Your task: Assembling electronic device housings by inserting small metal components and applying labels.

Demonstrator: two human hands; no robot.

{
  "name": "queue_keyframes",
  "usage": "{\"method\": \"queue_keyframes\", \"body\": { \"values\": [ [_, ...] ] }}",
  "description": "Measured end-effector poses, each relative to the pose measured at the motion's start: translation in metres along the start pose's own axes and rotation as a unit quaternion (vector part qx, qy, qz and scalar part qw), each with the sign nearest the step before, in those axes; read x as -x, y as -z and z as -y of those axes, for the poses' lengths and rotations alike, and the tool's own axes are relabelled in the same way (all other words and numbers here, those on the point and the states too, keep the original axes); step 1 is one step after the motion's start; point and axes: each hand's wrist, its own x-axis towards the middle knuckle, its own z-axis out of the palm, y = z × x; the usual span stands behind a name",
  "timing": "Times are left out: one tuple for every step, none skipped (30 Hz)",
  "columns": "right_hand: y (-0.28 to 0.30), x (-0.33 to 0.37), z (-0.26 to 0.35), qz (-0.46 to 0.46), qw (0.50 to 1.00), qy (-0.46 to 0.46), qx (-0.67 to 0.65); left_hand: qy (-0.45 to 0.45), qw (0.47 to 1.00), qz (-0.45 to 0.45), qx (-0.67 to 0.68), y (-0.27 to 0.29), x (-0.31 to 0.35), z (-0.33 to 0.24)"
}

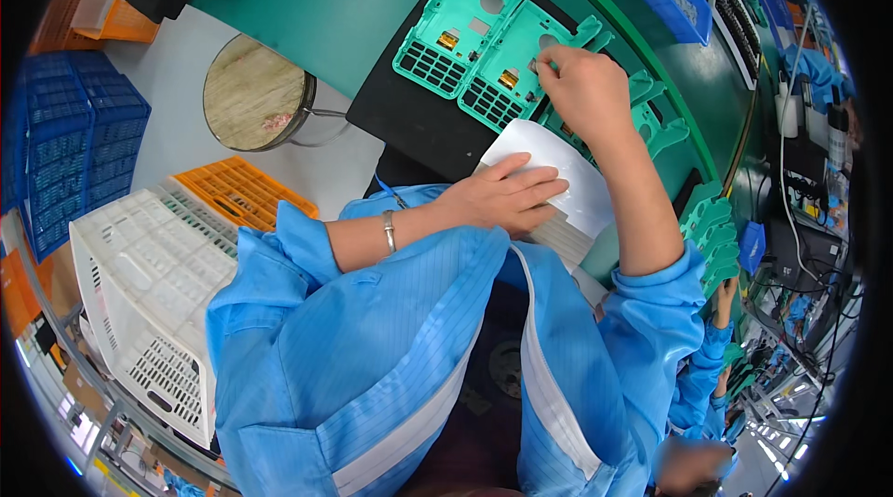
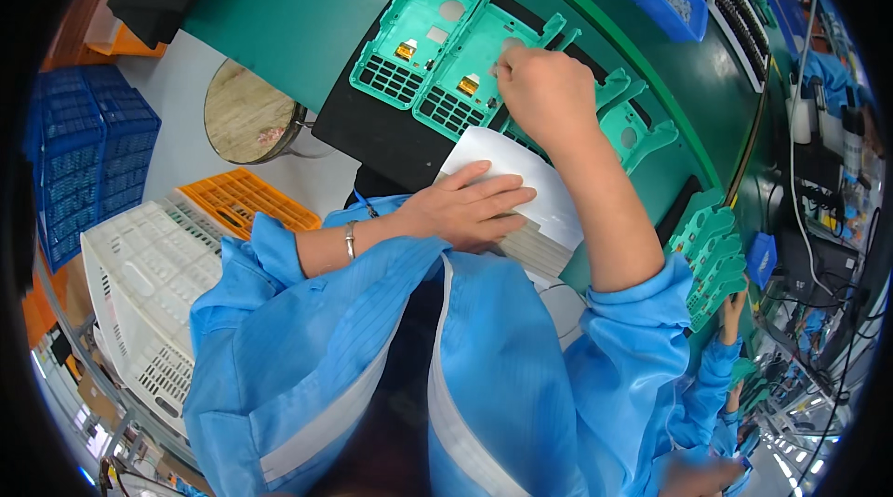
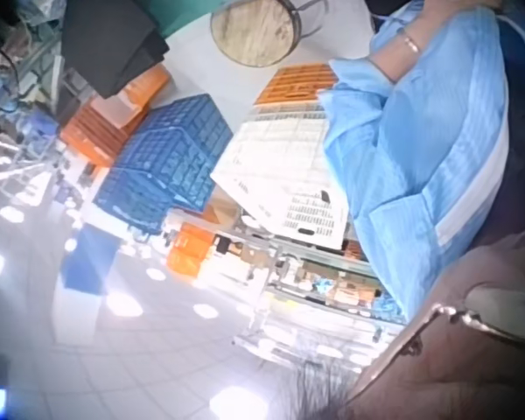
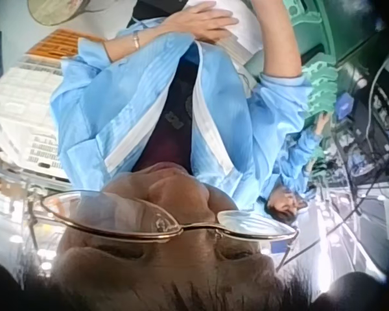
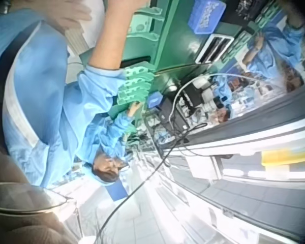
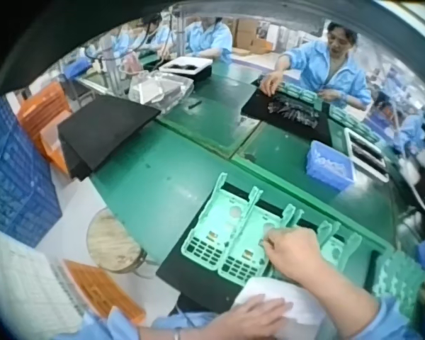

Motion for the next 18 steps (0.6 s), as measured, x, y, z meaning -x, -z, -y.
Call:
{"method": "queue_keyframes", "body": {
  "values": [
    [0.002,0.004,-0.002,-0.001,1.0,-0.004,-0.001,-0.003,1.0,0.002,0.002,0.001,-0.001,0.001],
    [0.006,0.01,-0.005,-0.042,0.997,-0.017,-0.067,-0.008,1.0,0.016,0.002,0.003,-0.001,0.002],
    [0.011,0.018,-0.008,-0.085,0.987,-0.032,-0.131,-0.015,0.999,0.029,0.004,0.005,-0.002,0.004],
    [0.023,0.03,-0.012,-0.06,0.979,-0.057,-0.188,-0.007,0.999,0.034,0.007,0.006,-0.004,0.004],
    [0.037,0.044,-0.012,-0.019,0.971,-0.092,-0.221,0.002,0.999,0.04,0.013,0.009,-0.006,0.002],
    [0.048,0.062,-0.011,0.022,0.959,-0.127,-0.253,0.017,0.996,0.076,0.05,0.015,-0.008,0.003],
    [0.051,0.084,-0.018,0.031,0.966,-0.066,-0.247,0.014,0.997,0.064,0.046,0.018,-0.008,0.002],
    [0.051,0.101,-0.018,0.063,0.965,-0.078,-0.244,0.013,0.998,0.053,0.039,0.018,-0.007,0.004],
    [0.05,0.117,-0.017,0.096,0.961,-0.089,-0.241,0.014,0.999,0.031,0.025,0.011,-0.005,0.004],
    [0.045,0.132,-0.015,0.108,0.972,-0.086,-0.188,0.006,0.999,0.034,0.032,0.011,-0.005,0.003],
    [0.04,0.143,-0.013,0.106,0.972,-0.095,-0.188,0.014,0.998,0.042,0.046,0.013,-0.006,0.003],
    [0.035,0.152,-0.01,0.093,0.979,-0.087,-0.159,0.023,0.997,0.049,0.058,0.014,-0.008,0.002],
    [0.03,0.159,-0.009,0.078,0.986,-0.075,-0.13,0.009,0.999,-0.001,0.042,0.013,-0.01,0.003],
    [0.025,0.163,-0.009,0.063,0.989,-0.067,-0.119,0.006,0.999,0.001,0.043,0.012,-0.011,0.003],
    [0.021,0.166,-0.009,0.061,0.988,-0.069,-0.12,0.004,0.999,-0.004,0.047,0.011,-0.011,0.004],
    [0.017,0.167,-0.009,0.043,0.992,-0.05,-0.105,0.003,0.999,-0.009,0.049,0.011,-0.01,0.004],
    [0.014,0.168,-0.009,0.025,0.995,-0.03,-0.09,0.003,0.999,-0.007,0.047,0.012,-0.01,0.003],
    [0.014,0.168,-0.007,0.023,0.995,-0.028,-0.091,0.004,0.999,-0.004,0.05,0.013,-0.01,0.003]
  ]
}}
